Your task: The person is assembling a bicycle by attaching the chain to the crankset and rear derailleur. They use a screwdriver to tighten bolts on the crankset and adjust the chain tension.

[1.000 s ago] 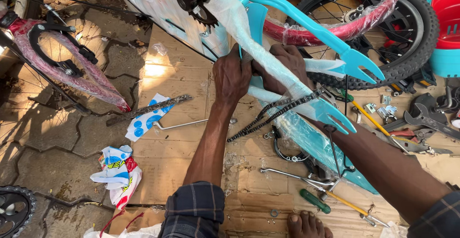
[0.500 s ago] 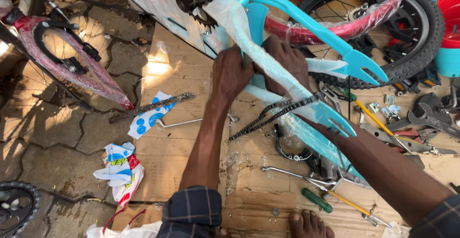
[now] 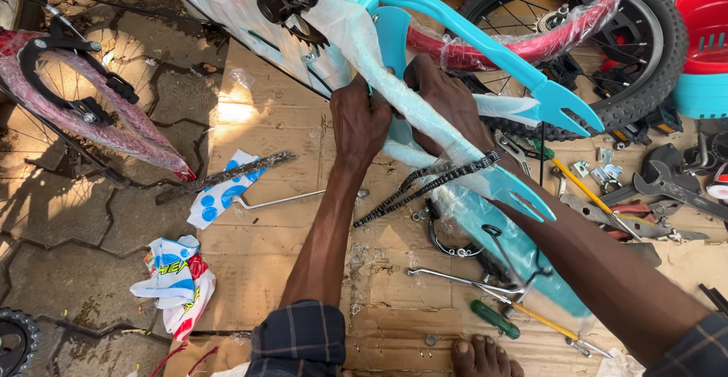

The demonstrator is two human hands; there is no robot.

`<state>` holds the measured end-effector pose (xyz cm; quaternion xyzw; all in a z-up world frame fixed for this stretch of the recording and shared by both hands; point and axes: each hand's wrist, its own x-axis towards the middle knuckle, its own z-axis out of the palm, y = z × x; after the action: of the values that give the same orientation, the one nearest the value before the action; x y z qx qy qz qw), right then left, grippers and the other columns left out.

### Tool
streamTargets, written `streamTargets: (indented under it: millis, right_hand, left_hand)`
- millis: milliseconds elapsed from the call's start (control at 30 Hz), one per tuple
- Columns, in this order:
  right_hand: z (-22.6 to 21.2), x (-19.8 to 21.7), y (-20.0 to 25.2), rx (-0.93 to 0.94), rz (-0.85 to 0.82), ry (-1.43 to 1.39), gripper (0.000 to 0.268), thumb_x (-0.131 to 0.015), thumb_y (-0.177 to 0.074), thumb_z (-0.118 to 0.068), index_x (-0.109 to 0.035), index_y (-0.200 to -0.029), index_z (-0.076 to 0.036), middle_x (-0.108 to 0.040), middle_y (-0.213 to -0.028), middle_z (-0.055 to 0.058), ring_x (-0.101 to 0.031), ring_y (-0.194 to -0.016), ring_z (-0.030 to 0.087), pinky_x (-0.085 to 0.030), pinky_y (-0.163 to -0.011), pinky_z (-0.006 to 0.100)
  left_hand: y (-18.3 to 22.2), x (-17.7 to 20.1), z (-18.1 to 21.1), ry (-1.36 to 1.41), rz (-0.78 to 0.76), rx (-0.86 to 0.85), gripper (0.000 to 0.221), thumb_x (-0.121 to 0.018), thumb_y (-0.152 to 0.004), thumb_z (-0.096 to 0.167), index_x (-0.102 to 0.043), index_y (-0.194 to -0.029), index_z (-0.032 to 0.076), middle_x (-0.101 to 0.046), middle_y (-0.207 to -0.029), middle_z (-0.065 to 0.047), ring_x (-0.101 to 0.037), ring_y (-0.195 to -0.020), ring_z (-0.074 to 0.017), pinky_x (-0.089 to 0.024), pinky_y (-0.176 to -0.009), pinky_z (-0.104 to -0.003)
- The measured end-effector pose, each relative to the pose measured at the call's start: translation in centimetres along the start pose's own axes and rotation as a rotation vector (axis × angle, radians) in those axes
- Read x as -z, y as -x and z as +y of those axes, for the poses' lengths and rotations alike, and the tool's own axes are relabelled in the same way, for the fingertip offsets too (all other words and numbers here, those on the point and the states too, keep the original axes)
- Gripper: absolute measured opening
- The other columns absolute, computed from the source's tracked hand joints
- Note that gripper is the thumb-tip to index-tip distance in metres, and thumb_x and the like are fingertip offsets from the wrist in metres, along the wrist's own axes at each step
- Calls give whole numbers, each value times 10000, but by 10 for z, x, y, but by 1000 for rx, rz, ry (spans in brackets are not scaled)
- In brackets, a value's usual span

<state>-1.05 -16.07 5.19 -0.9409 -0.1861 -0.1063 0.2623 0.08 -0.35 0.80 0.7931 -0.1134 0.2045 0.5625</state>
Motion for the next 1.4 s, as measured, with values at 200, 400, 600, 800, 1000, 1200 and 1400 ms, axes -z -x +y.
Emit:
streamTargets:
  millis: [200,400,600,800,1000,1200,1400]
  right_hand:
    - [-5,3,-2,0,-28,8,335,-720,-950,-226,-517,-1078,8,-594,-994,189,-657,-910,423,-526,-771,505]
    - [0,-4,0,194,52,104,247,-754,-873,-224,-631,-996,-48,-555,-1087,189,-666,-939,365,-563,-731,450]
    - [10,-13,0,190,12,232,205,-725,-867,-123,-664,-1040,-30,-598,-1023,163,-687,-958,347,-558,-772,465]
    - [7,-10,1,139,-15,143,217,-689,-916,-101,-645,-1108,-9,-650,-1051,187,-696,-932,378,-546,-759,488]
    - [5,-10,2,64,9,68,399,-749,-865,-138,-590,-1199,10,-684,-966,217,-706,-874,410,-550,-737,502]
    - [6,-7,0,31,-8,93,402,-819,-817,-200,-612,-1100,-4,-701,-829,210,-719,-778,405,-561,-686,498]
    - [5,-5,-1,49,-2,109,312,-823,-820,-219,-631,-967,-23,-687,-802,182,-716,-767,387,-565,-683,487]
  left_hand:
    - [4,-3,-12,-55,9,-62,189,-585,-962,102,-657,-1011,-66,-683,-761,-244,-681,-705,-427,-514,-666,-502]
    - [7,-1,-7,5,45,-98,222,-574,-1007,134,-676,-1021,-63,-697,-811,-254,-708,-727,-416,-514,-641,-485]
    - [8,0,-7,12,37,-97,194,-557,-994,97,-646,-1064,-60,-704,-838,-256,-720,-758,-423,-545,-696,-485]
    - [6,-1,-9,7,30,-87,270,-539,-968,103,-614,-1151,-80,-700,-819,-254,-719,-759,-425,-552,-699,-484]
    - [4,-4,-12,25,31,-42,282,-559,-986,156,-632,-1128,-77,-667,-692,-222,-707,-632,-377,-530,-609,-453]
    - [1,-8,-12,18,80,-48,301,-574,-981,192,-651,-1126,-61,-655,-674,-213,-686,-598,-363,-507,-585,-445]
    - [3,-9,-5,144,118,47,299,-601,-973,247,-681,-1049,-31,-682,-695,-202,-697,-580,-313,-512,-565,-423]
